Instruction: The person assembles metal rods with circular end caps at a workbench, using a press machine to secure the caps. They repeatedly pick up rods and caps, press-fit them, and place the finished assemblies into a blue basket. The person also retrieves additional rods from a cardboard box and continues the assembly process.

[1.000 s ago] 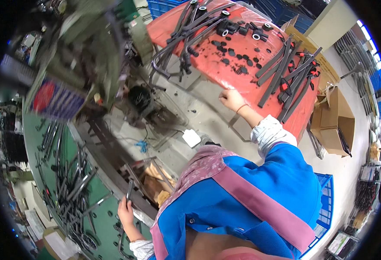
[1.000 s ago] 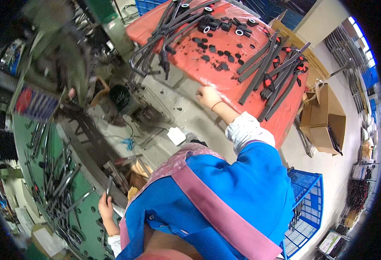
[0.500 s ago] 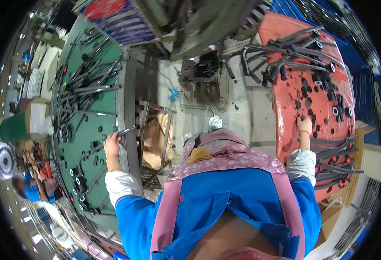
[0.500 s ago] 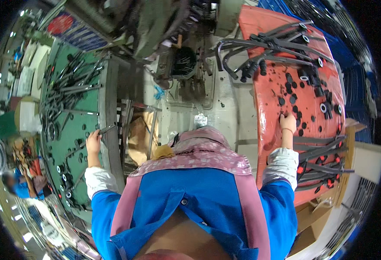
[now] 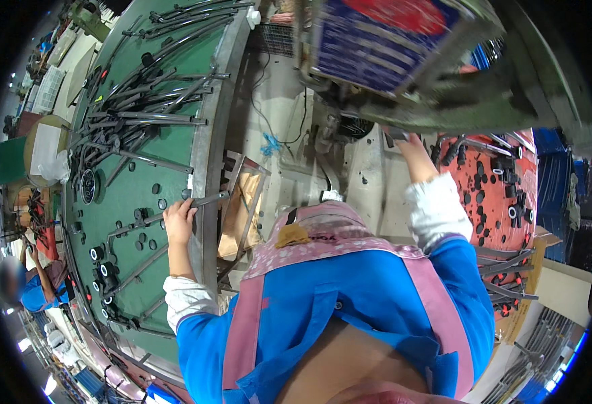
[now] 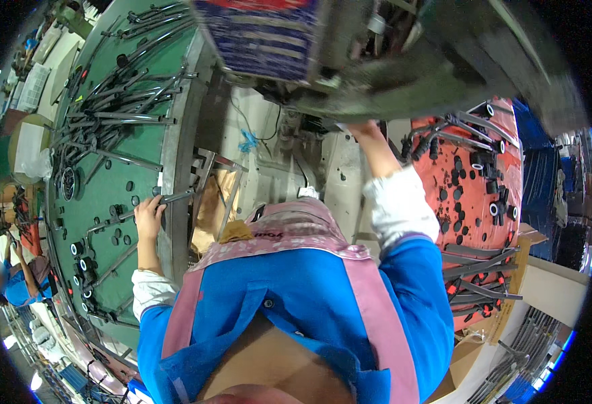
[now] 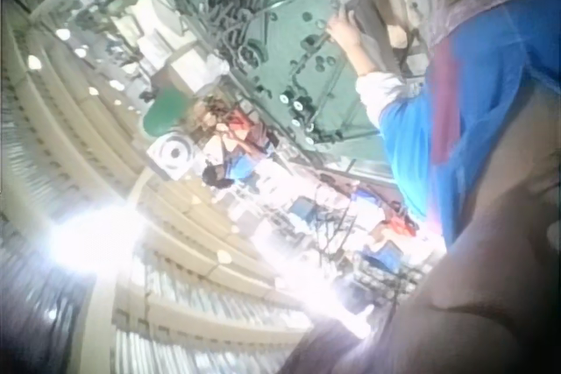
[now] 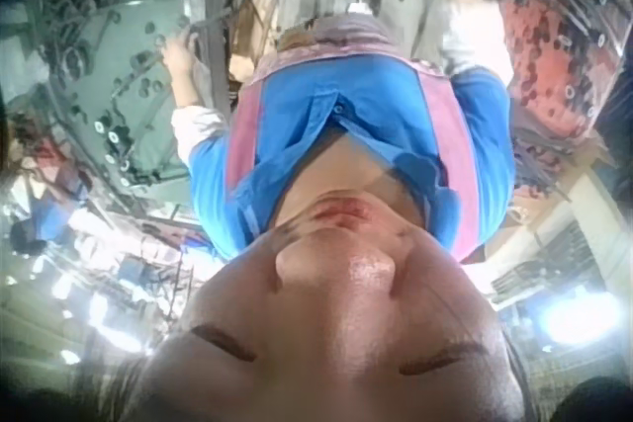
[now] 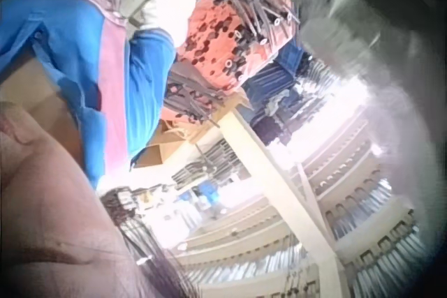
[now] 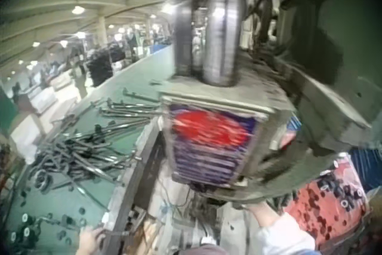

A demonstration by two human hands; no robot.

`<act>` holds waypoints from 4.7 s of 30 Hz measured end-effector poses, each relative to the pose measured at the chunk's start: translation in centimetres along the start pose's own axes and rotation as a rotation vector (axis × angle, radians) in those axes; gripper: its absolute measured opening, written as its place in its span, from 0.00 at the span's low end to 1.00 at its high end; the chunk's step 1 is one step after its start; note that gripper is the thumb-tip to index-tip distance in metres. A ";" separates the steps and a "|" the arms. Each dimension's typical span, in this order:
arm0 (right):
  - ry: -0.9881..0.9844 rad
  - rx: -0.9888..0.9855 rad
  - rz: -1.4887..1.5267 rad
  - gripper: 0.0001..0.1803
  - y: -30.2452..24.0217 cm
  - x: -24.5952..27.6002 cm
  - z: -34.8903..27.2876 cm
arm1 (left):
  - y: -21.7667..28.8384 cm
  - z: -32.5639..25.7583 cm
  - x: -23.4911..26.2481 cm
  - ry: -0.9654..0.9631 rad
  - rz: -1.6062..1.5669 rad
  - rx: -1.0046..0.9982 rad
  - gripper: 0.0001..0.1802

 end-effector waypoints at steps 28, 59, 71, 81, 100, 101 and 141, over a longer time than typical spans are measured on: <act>0.120 0.084 -0.053 0.11 -3.2 -5.7 13.7 | -0.7 0.5 1.5 0.090 -0.281 -0.050 0.16; 0.174 0.029 0.590 0.11 -13.6 1.7 -7.1 | 11.1 9.9 8.5 0.037 -0.348 -0.647 0.21; 0.108 0.004 0.352 0.16 -11.9 1.3 -7.0 | 12.7 10.7 8.9 -0.094 -0.379 -0.619 0.23; -0.056 -0.333 1.068 0.11 -11.7 2.7 -7.9 | 13.4 10.5 8.5 -0.132 -0.433 -0.555 0.22; 0.040 0.117 -0.103 0.20 -4.1 -3.3 8.5 | 11.1 9.1 7.2 -0.206 -0.424 -0.509 0.22; -0.022 0.108 -0.102 0.19 -4.4 -4.5 10.5 | 11.0 9.0 7.2 -0.207 -0.427 -0.504 0.21; 0.090 0.111 0.604 0.10 -8.8 2.0 -0.8 | 10.5 10.0 7.2 -0.142 -0.491 -0.428 0.22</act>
Point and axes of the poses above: each hand's wrist, its own z-axis towards the middle knuckle, its own x-axis out of the back of the hand, y = z × x, the point moved 5 cm from there along z, towards the middle knuckle, and after that the axes turned 6 degrees about -x, right-handed, at the moved point
